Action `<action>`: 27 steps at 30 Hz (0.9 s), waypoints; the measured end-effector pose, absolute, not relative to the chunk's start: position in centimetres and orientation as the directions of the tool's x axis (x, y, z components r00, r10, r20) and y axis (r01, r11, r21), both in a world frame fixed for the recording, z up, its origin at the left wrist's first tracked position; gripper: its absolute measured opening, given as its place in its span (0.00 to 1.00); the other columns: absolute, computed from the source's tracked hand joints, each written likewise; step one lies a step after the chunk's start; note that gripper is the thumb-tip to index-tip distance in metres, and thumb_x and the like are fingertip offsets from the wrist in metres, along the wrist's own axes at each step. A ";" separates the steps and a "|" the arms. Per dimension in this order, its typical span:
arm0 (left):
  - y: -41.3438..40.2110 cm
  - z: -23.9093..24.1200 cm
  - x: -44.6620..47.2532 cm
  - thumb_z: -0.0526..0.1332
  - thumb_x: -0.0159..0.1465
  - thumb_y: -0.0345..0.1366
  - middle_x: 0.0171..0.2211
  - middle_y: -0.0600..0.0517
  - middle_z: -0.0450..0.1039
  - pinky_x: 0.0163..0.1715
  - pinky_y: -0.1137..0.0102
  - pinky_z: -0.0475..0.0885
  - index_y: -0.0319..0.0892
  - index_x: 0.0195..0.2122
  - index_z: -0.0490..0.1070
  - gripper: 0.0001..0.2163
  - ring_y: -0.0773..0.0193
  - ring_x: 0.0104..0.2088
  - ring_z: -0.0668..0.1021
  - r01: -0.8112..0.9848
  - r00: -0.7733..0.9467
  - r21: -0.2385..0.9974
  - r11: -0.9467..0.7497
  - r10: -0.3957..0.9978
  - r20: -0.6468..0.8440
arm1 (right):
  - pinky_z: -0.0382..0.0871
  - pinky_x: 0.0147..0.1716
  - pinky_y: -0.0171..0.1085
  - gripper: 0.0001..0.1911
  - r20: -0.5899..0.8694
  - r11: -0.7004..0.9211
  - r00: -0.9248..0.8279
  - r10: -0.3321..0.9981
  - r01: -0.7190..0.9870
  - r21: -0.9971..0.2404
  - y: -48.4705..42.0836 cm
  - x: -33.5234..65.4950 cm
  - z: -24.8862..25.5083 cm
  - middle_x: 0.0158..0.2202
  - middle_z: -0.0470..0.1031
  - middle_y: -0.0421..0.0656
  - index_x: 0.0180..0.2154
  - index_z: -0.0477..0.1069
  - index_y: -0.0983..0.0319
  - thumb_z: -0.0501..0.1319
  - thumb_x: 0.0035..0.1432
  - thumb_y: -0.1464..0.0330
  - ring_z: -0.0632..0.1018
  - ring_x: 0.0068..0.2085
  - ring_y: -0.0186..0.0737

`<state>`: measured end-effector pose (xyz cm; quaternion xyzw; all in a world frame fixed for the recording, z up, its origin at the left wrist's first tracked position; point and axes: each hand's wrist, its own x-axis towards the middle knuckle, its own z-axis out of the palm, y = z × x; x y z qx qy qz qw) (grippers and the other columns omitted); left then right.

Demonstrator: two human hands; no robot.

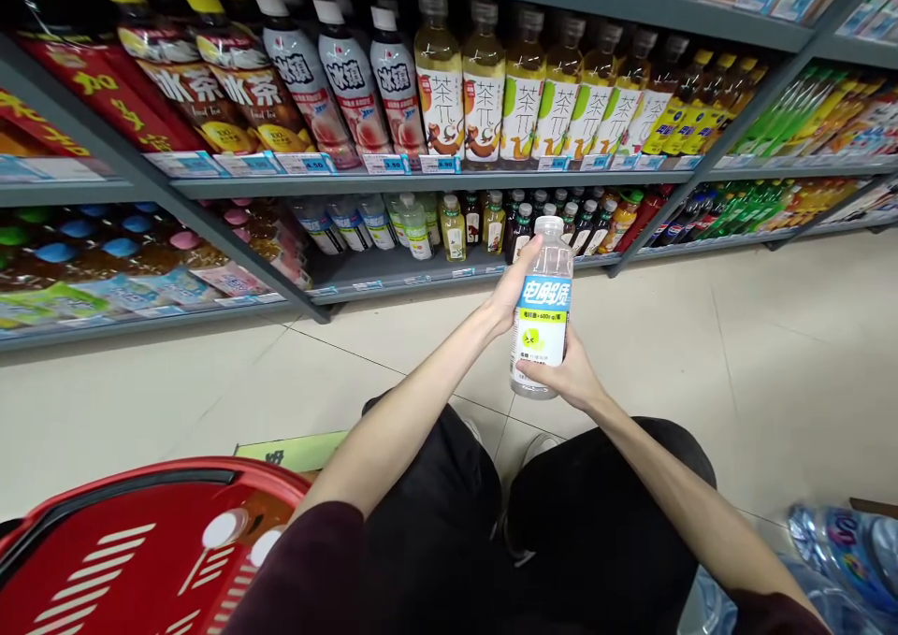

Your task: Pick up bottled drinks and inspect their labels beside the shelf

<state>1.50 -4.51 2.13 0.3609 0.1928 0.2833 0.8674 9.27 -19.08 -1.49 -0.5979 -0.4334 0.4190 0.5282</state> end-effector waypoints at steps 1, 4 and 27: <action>-4.5 2.1 1.5 0.65 0.58 0.65 0.33 0.43 0.80 0.37 0.66 0.75 0.37 0.44 0.78 0.32 0.59 0.32 0.80 -0.349 0.760 0.735 0.581 0.634 -0.140 | 0.77 0.47 0.53 0.38 -0.044 -0.063 0.267 0.963 0.062 -0.996 -19.0 9.2 -1.5 0.48 0.78 0.51 0.50 0.66 0.61 0.80 0.39 0.59 0.81 0.47 0.55; -4.6 1.9 1.6 0.65 0.58 0.65 0.32 0.44 0.79 0.35 0.66 0.74 0.37 0.42 0.78 0.31 0.60 0.30 0.79 -0.359 0.744 0.733 0.578 0.651 -0.150 | 0.78 0.47 0.53 0.37 -0.054 -0.063 0.256 0.965 0.028 -0.998 -18.9 9.1 -1.6 0.48 0.79 0.51 0.49 0.66 0.61 0.79 0.40 0.60 0.81 0.47 0.55; -4.1 1.7 0.8 0.61 0.62 0.61 0.42 0.40 0.81 0.45 0.63 0.79 0.36 0.44 0.78 0.29 0.54 0.42 0.83 -0.477 0.794 0.635 0.608 0.607 0.015 | 0.80 0.41 0.56 0.36 -0.236 -0.208 0.001 0.972 -0.475 -0.855 -20.4 8.3 -1.4 0.43 0.81 0.54 0.49 0.71 0.62 0.63 0.55 0.38 0.82 0.44 0.62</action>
